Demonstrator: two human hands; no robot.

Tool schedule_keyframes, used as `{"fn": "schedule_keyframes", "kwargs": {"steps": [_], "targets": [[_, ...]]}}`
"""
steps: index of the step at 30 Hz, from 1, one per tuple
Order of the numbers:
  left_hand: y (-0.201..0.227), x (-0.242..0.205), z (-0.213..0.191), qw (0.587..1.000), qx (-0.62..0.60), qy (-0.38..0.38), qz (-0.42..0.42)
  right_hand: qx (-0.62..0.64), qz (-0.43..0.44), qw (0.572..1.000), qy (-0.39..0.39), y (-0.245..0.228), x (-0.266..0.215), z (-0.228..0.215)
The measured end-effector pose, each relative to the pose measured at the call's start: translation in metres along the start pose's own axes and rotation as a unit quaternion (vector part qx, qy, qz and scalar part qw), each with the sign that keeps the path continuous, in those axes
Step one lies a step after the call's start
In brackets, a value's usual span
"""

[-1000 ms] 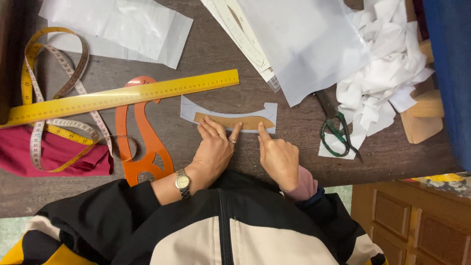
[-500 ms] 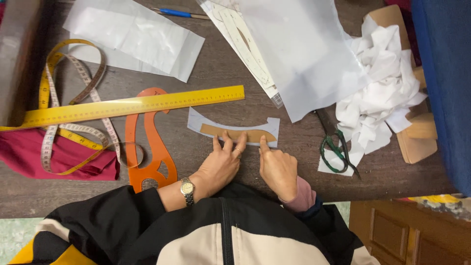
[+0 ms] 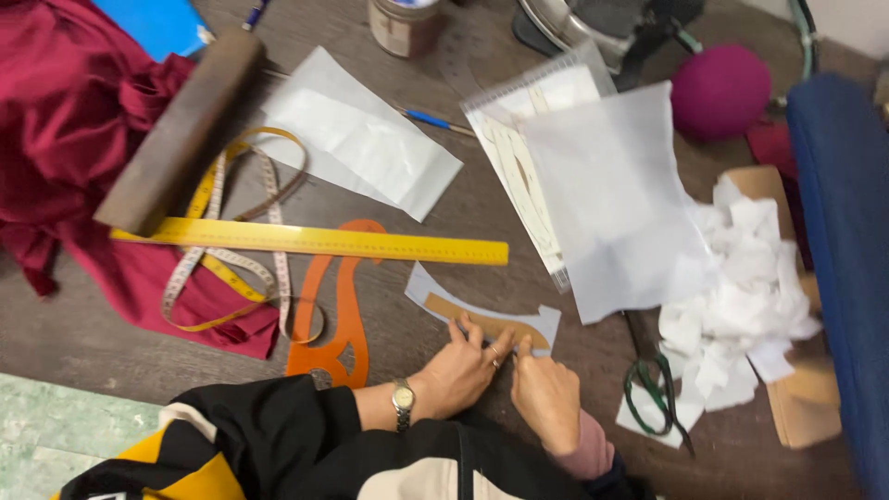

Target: The person places a curved cardboard pattern onto a sheet of translucent paper on a work table. They then use a pen to trace the outline of the pattern onto the paper.

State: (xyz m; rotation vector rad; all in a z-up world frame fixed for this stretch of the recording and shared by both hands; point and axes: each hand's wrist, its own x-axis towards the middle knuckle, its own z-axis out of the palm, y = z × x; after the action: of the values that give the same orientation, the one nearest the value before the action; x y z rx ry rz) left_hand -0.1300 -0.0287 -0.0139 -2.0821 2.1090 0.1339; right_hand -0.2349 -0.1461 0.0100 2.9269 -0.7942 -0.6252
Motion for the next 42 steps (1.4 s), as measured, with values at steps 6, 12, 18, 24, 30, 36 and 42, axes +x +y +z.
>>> {"fn": "schedule_keyframes", "kwargs": {"steps": [6,12,18,24,30,36,42], "targets": [[0.004,0.009,0.014,0.999,-0.035,0.025,-0.006,-0.005,0.002,0.998,-0.065,0.005,0.013,-0.016],[-0.001,0.011,0.014,0.997,-0.061,0.039,0.014,0.071,-0.022,0.979,-0.188,0.002,0.047,-0.087],[0.02,0.028,0.056,0.986,-0.051,0.151,-0.038,0.102,-0.091,0.984,-0.116,0.029,0.06,-0.009],[0.005,0.039,0.078,0.993,-0.012,0.109,0.038,0.062,0.044,0.985,-0.153,0.015,0.057,0.0],[0.013,0.02,0.042,0.99,-0.05,0.13,-0.022,0.059,0.078,0.971,-0.218,0.005,0.025,-0.028],[0.019,0.01,0.038,0.983,-0.039,0.157,-0.091,0.094,-0.013,0.989,-0.113,-0.001,0.01,-0.036],[0.017,-0.01,0.024,0.977,-0.032,0.163,-0.133,0.053,-0.083,0.994,-0.056,0.007,0.016,-0.007]]}}
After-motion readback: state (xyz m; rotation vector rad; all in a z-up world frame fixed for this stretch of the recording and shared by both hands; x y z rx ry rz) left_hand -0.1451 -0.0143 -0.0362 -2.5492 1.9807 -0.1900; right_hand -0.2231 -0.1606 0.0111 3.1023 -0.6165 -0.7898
